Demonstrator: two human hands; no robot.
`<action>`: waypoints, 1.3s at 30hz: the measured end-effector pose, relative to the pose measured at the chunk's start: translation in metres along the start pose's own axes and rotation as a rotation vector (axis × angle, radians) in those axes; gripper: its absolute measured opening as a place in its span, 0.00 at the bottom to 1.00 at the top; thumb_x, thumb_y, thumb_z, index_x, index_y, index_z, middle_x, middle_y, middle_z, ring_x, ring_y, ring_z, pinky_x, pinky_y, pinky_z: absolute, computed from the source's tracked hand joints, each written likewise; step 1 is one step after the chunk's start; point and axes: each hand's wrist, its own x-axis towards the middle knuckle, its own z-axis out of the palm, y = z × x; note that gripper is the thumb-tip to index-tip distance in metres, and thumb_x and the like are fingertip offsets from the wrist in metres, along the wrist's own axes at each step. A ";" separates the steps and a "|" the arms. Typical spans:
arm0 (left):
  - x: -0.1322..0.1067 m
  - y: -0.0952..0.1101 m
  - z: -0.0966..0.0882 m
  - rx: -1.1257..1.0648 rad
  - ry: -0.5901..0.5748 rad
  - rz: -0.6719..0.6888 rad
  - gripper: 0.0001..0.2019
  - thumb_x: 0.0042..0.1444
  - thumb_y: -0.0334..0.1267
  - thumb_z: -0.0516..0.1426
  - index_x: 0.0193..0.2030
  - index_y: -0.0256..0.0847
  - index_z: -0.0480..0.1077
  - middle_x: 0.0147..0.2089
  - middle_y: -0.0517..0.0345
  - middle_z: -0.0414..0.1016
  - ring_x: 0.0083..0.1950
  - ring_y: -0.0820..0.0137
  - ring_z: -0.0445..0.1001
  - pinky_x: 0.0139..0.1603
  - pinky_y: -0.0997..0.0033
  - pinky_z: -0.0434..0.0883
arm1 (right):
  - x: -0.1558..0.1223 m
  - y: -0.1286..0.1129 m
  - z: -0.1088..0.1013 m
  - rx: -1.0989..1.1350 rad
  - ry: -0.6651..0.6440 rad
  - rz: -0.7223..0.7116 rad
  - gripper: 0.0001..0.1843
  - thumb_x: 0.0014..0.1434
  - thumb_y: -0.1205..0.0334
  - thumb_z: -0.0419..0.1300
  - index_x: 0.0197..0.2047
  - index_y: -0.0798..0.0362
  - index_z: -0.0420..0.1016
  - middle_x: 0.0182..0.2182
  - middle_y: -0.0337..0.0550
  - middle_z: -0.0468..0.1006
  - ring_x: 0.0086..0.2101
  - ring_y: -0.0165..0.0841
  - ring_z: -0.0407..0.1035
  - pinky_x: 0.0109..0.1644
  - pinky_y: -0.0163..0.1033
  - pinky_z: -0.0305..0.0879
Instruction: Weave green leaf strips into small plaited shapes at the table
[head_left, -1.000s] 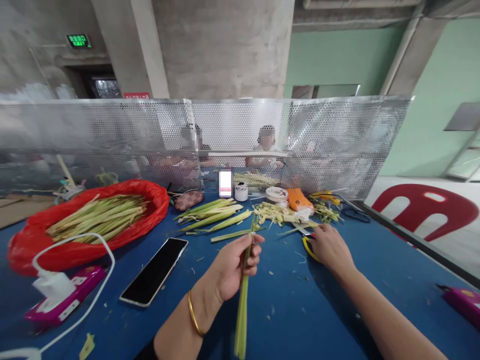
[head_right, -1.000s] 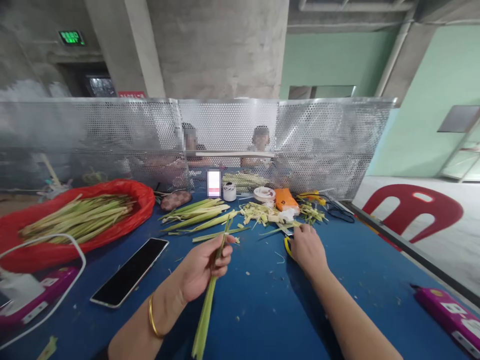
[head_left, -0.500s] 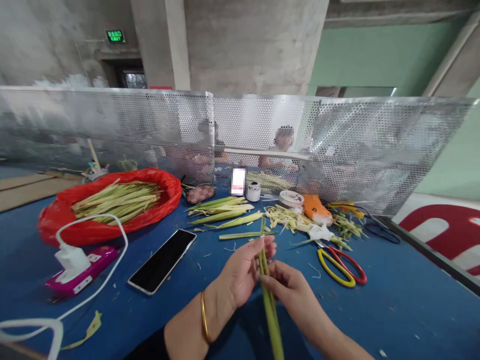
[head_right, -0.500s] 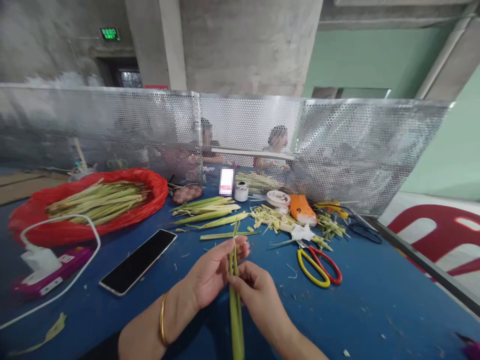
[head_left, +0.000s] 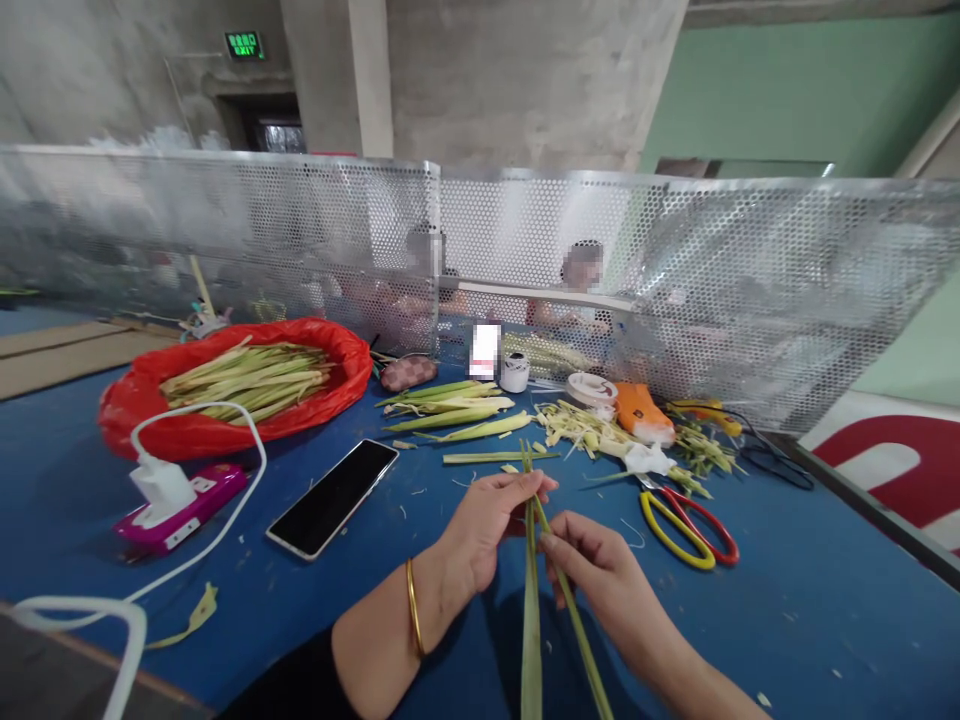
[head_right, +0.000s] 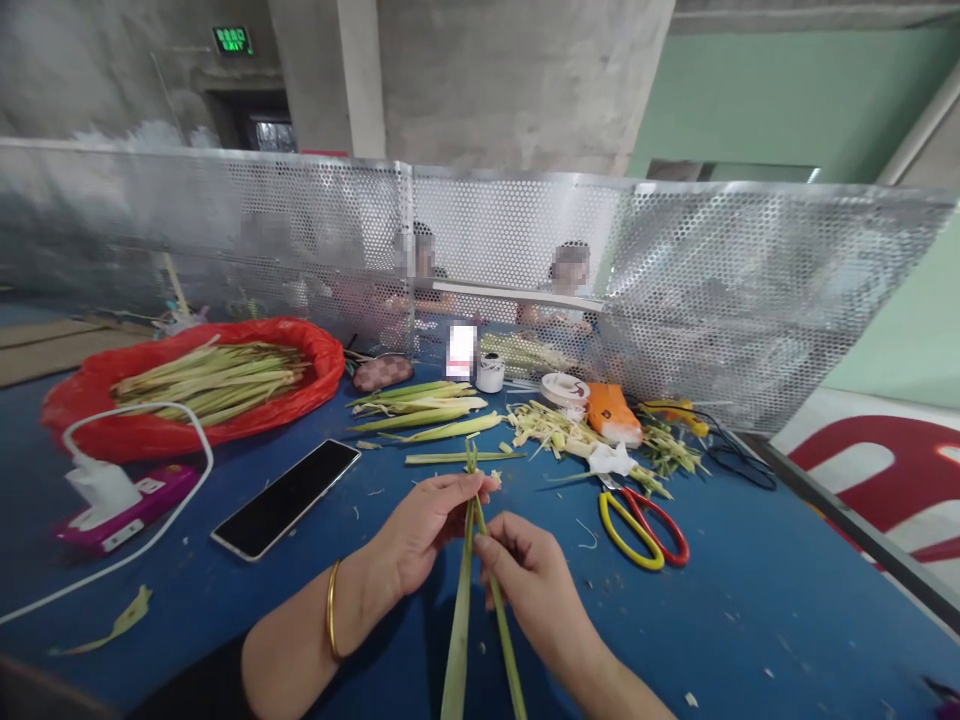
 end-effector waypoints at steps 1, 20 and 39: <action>0.000 0.000 0.000 -0.002 -0.005 -0.001 0.18 0.40 0.49 0.67 0.32 0.36 0.79 0.26 0.60 0.70 0.25 0.76 0.65 0.27 0.73 0.64 | 0.000 0.000 -0.002 -0.025 0.010 -0.013 0.22 0.54 0.44 0.62 0.23 0.53 0.62 0.17 0.33 0.66 0.17 0.26 0.61 0.24 0.33 0.57; -0.004 -0.021 0.012 0.178 -0.044 -0.103 0.12 0.44 0.43 0.64 0.25 0.35 0.72 0.21 0.60 0.68 0.19 0.78 0.64 0.20 0.78 0.60 | 0.013 0.003 -0.021 0.165 0.290 -0.002 0.18 0.46 0.49 0.69 0.22 0.55 0.71 0.17 0.35 0.67 0.21 0.25 0.57 0.27 0.33 0.54; -0.003 -0.020 0.015 0.184 0.026 -0.127 0.05 0.49 0.35 0.59 0.28 0.35 0.70 0.25 0.57 0.74 0.22 0.76 0.70 0.22 0.79 0.63 | 0.017 0.011 -0.020 0.230 0.326 0.043 0.20 0.44 0.47 0.69 0.20 0.54 0.70 0.14 0.34 0.65 0.18 0.25 0.56 0.25 0.33 0.53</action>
